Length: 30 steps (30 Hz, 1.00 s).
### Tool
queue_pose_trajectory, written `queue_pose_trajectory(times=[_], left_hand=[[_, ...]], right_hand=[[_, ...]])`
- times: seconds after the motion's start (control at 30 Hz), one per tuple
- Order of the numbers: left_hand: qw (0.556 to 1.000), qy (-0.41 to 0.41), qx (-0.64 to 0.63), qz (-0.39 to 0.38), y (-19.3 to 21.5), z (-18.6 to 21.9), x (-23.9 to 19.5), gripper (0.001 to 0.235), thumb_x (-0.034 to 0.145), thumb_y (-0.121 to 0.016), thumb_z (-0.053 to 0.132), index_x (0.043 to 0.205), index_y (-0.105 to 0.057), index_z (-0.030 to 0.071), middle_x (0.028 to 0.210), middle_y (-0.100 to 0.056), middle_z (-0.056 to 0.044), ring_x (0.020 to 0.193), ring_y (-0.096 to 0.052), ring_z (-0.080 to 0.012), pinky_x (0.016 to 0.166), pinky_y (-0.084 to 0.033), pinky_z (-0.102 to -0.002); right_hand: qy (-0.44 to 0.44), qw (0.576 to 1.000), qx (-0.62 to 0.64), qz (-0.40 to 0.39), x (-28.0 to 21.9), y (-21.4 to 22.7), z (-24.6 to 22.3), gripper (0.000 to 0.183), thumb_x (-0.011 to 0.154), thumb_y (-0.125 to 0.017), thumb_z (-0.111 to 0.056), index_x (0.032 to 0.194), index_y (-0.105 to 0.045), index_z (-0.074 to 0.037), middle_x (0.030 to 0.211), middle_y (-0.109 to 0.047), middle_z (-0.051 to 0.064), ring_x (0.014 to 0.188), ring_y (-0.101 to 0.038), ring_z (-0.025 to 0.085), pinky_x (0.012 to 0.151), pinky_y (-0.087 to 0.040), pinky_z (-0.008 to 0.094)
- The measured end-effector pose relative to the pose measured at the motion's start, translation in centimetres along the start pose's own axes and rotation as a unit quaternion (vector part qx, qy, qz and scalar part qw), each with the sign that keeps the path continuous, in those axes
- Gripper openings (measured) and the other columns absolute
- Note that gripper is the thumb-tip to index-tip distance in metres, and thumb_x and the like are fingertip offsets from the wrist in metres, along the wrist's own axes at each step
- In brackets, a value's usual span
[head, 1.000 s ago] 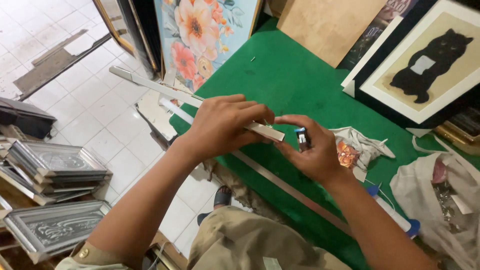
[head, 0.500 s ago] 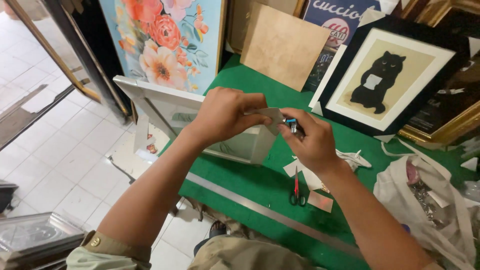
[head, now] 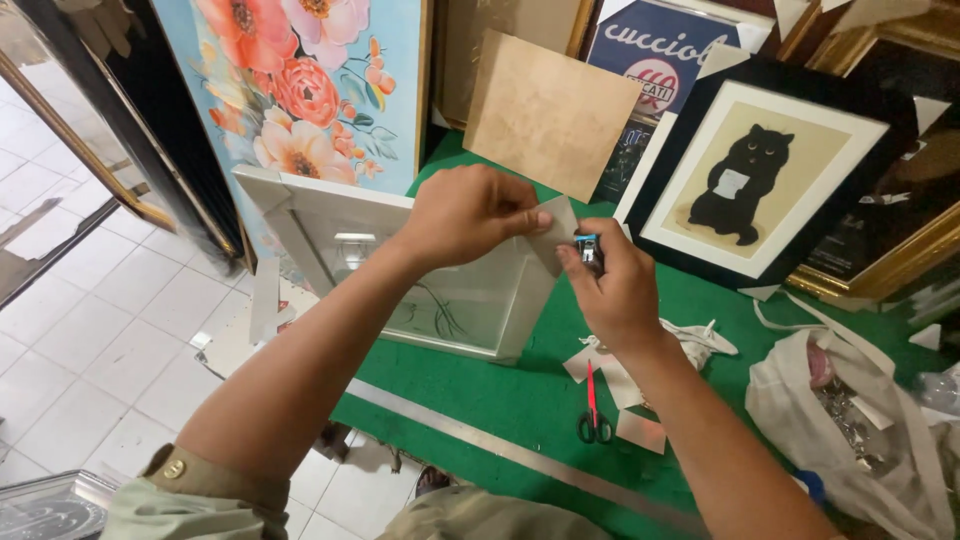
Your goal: Finalizing a picture frame by cleaning the glass, securing the backing with a point driver, and applying finishing tape.
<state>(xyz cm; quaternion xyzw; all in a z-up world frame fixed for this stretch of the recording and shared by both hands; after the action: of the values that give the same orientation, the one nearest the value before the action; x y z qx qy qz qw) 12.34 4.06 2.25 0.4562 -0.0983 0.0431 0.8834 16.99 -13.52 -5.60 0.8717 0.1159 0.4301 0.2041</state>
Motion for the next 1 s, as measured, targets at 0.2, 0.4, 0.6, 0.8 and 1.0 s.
queue_pose_trajectory(times=[0.2,0.4,0.6,0.8,1.0], left_hand=[[0.990,0.120,-0.036,-0.066,0.6,0.8,0.8,0.015,0.070,-0.059,0.043,0.068,-0.066,0.029,0.058,-0.058,0.005,0.069,-0.061,-0.0206,0.065,-0.046,-0.029],[0.983,0.139,-0.055,-0.105,-0.3,-0.6,2.8,0.013,0.065,-0.058,0.038,0.070,-0.068,0.031,0.066,-0.062,0.001,0.076,-0.062,-0.0228,0.071,-0.047,-0.030],[0.989,0.105,-0.008,-0.105,-0.2,-0.2,2.5,0.020,0.069,-0.056,0.039,0.078,-0.065,0.024,0.071,-0.063,0.000,0.077,-0.063,-0.0253,0.073,-0.046,-0.035],[0.991,-0.090,0.060,0.085,-0.4,1.0,-0.3,0.010,0.078,-0.057,0.028,0.079,-0.056,0.018,0.090,-0.064,0.002,0.074,-0.061,-0.0291,0.070,-0.047,-0.044],[0.951,-0.133,0.144,0.239,-4.7,-1.2,-2.2,0.012,0.085,-0.055,0.029,0.091,-0.060,0.020,0.083,-0.057,0.002,0.079,-0.057,-0.0211,0.092,-0.034,-0.042]], right_hand=[[-0.040,0.999,-0.012,-0.001,0.1,-0.1,-0.8,0.039,0.084,-0.061,-0.021,0.116,-0.042,-0.012,0.077,-0.063,0.014,0.054,-0.059,0.031,0.050,-0.047,0.037],[0.100,0.983,-0.149,-0.027,1.0,0.2,-1.2,0.035,0.086,-0.056,-0.016,0.120,-0.049,-0.020,0.077,-0.060,0.007,0.059,-0.060,0.028,0.046,-0.048,0.036],[0.076,0.979,-0.184,-0.041,1.2,0.5,-0.9,0.024,0.085,-0.057,-0.028,0.109,-0.056,-0.025,0.088,-0.062,-0.004,0.070,-0.063,0.022,0.055,-0.050,0.034],[0.011,0.978,-0.170,-0.123,2.3,1.5,-2.5,0.022,0.086,-0.056,-0.027,0.107,-0.057,-0.019,0.084,-0.062,0.003,0.074,-0.062,0.028,0.060,-0.051,0.040],[-0.017,0.981,-0.070,-0.182,2.7,2.2,-3.1,0.020,0.087,-0.056,-0.023,0.103,-0.058,-0.012,0.075,-0.058,0.010,0.066,-0.059,0.032,0.054,-0.047,0.039]])
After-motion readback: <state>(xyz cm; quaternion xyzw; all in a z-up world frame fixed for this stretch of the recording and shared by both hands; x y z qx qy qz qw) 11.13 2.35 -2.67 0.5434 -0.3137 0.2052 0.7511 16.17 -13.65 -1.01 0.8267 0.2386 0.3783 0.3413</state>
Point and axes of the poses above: each hand's wrist, its own x-axis towards the middle knuckle, its own y-axis out of the back of the hand, z = x × y, the point moved 2 cm from there along x, towards the middle knuckle
